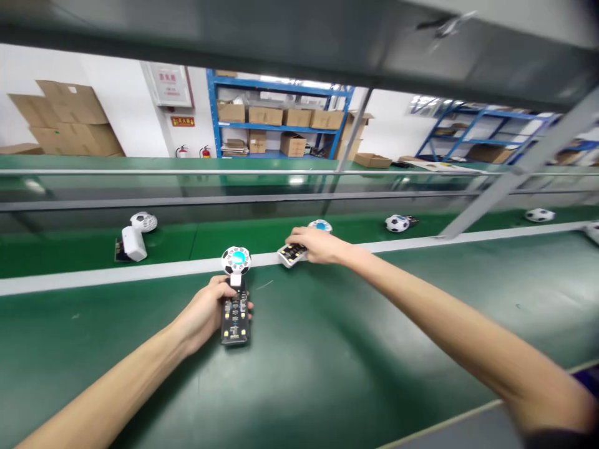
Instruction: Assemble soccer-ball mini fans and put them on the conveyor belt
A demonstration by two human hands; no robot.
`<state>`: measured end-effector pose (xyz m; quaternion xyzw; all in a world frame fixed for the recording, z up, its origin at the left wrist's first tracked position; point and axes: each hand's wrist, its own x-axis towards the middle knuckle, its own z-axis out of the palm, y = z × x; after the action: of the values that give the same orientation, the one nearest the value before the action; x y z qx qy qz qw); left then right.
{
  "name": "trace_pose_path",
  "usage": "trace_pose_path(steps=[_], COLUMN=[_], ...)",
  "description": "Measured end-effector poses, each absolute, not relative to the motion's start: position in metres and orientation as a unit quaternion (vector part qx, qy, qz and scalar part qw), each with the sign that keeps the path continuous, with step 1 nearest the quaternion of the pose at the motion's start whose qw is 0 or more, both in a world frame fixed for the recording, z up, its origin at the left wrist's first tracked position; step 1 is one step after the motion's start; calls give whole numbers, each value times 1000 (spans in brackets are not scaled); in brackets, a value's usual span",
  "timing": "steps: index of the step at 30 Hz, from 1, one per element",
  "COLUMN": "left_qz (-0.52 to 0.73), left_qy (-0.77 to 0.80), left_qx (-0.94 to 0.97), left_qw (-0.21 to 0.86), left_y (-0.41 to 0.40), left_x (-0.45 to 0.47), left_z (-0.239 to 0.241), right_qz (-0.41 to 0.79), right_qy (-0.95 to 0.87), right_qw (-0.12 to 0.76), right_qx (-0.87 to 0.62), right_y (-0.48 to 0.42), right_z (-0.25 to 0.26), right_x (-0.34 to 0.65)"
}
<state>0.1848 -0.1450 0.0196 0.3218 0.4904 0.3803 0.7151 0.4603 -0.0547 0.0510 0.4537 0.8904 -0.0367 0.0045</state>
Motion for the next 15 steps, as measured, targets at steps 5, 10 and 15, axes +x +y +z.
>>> trace_pose_path(steps=[5,10,15], left_qz=[380,375,398], left_qy=[462,419,376], left_qx=[344,364,406], left_qw=[724,743,731], left_y=[-165,-176,-184], left_x=[177,186,199], left_z=[15,13,5], right_qz=[-36,-79,-158], right_qy=[944,925,843], right_qw=[31,-20,-238], right_qx=[326,371,457], right_y=[-147,-188,-162], right_z=[37,42,64], right_x=[490,481,403])
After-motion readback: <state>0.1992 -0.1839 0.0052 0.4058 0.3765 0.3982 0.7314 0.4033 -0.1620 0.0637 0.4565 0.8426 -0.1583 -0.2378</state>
